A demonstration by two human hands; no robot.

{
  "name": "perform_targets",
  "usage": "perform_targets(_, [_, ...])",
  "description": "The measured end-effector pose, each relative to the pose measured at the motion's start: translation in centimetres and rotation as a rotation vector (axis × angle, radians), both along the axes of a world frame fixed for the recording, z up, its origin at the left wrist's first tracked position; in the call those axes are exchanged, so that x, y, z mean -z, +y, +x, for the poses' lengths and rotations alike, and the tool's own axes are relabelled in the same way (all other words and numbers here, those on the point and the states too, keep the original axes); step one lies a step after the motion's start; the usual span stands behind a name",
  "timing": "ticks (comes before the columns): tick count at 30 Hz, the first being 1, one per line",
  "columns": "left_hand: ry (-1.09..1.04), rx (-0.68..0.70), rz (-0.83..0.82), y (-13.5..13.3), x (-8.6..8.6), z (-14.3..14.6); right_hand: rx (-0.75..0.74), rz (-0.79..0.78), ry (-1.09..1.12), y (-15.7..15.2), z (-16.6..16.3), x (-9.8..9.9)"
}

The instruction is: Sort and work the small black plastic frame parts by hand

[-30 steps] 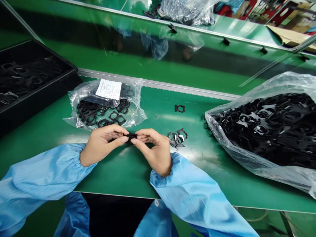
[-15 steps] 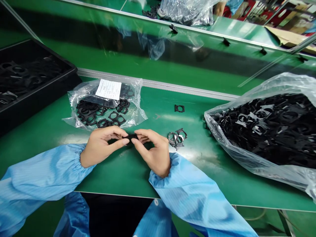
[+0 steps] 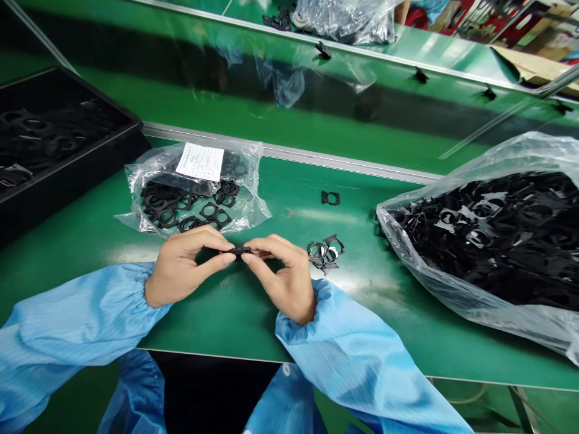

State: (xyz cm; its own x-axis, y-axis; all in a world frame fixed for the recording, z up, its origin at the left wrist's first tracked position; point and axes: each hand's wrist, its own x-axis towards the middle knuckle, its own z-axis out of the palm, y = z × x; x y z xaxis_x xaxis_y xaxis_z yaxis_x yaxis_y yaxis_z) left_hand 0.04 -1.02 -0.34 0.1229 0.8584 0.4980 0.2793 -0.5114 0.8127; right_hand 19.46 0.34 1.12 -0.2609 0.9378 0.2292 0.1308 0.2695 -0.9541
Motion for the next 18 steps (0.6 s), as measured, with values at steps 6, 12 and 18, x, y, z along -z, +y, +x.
perform_targets(6, [-0.027,0.018,-0.035,-0.08,0.13,-0.01,-0.006,-0.021,-0.047,-0.08,0.15,-0.13])
perform_targets(12, [-0.051,0.041,-0.162,0.05,0.37,-0.24,0.014,-0.098,0.068,0.01,0.17,0.25])
perform_targets(18, [-0.029,-0.008,-0.115,0.02,-0.18,-0.30,0.013,-0.171,0.113,-0.07,-0.10,0.32])
